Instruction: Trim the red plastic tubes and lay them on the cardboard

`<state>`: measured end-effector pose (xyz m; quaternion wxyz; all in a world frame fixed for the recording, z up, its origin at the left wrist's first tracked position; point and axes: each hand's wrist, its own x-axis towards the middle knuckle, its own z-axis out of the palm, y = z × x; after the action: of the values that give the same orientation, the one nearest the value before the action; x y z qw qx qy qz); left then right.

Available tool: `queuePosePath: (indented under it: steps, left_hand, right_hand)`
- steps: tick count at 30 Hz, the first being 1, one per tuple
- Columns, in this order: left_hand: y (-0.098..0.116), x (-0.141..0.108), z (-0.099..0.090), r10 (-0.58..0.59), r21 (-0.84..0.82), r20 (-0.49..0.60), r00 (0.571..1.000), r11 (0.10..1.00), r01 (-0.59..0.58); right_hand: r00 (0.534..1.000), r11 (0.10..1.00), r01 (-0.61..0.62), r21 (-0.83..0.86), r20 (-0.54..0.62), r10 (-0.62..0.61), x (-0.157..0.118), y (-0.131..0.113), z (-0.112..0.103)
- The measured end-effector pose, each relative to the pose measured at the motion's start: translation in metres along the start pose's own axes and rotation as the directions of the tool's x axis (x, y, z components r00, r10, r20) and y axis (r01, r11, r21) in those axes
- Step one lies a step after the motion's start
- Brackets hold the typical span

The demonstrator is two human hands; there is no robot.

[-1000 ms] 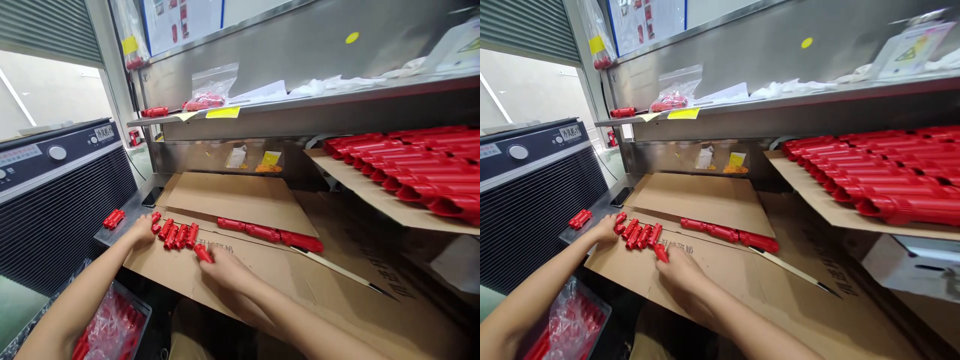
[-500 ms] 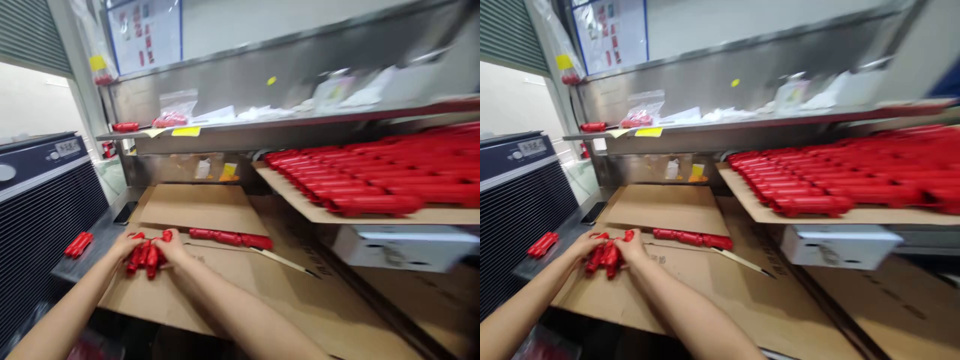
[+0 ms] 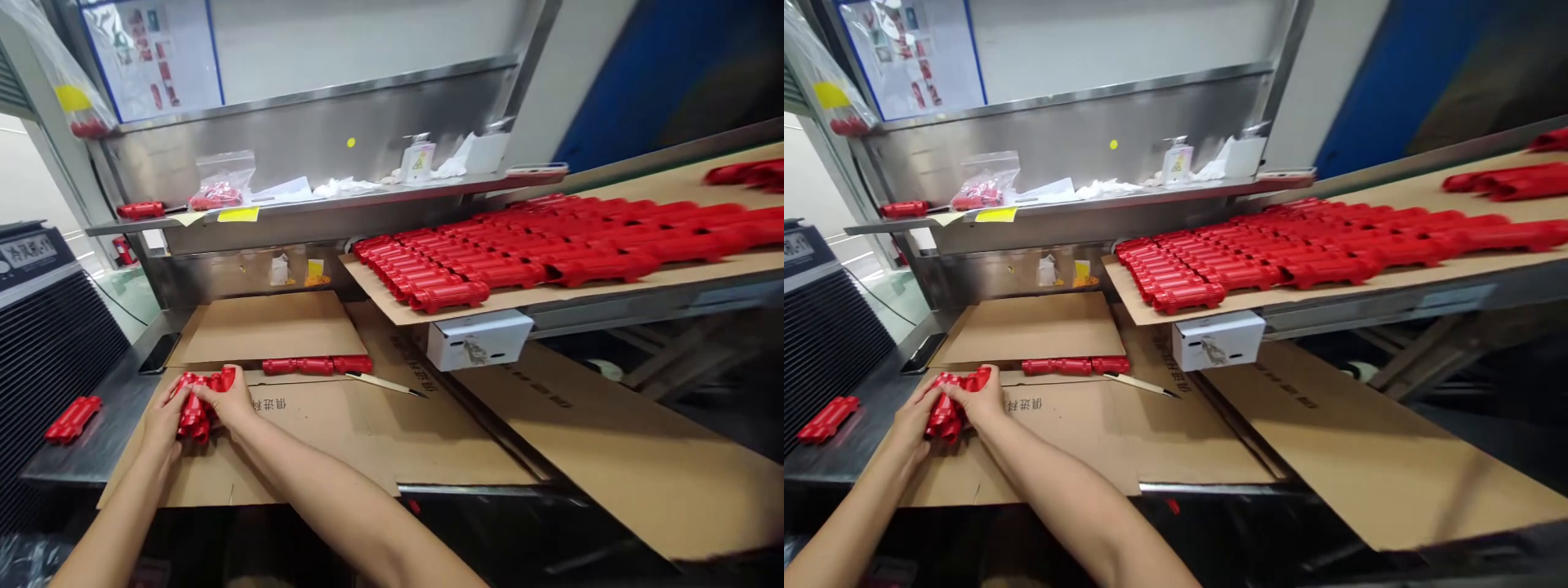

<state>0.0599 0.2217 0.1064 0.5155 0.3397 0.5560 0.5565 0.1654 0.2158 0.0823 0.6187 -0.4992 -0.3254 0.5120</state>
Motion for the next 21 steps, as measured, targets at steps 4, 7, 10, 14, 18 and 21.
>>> queuePosePath:
  steps: [4,7,10,14,18,21]
  left_hand:
    - [0.012,-0.030,0.004,0.062,-0.086,-0.059,0.996,0.994,-0.067]
    - [0.014,-0.082,-0.004,0.149,-0.103,-0.087,0.985,0.982,-0.158]
    - [-0.020,-0.148,-0.027,0.140,-0.045,-0.097,0.985,0.988,-0.145]
    - [-0.117,-0.227,-0.056,-0.093,0.217,-0.013,0.996,0.972,0.093]
    - [-0.203,-0.259,-0.033,-0.447,0.242,0.129,0.885,0.880,0.409]
    - [-0.225,-0.238,0.024,-0.512,0.260,0.223,0.829,0.851,0.456]
  right_hand:
    - [0.996,0.998,0.037,0.049,0.074,-0.040,-0.021,-0.028,0.001]
    - [0.985,0.993,0.080,0.082,0.144,-0.091,-0.069,-0.046,-0.019]
    - [0.961,0.988,0.084,0.126,0.254,-0.114,-0.140,-0.035,-0.060]
    - [0.977,0.971,-0.140,0.195,0.189,0.103,-0.234,0.029,-0.126]
    - [0.913,0.921,-0.334,0.200,-0.175,0.369,-0.270,0.093,-0.189]
    - [0.826,0.881,-0.467,0.077,-0.317,0.466,-0.234,0.102,-0.231]
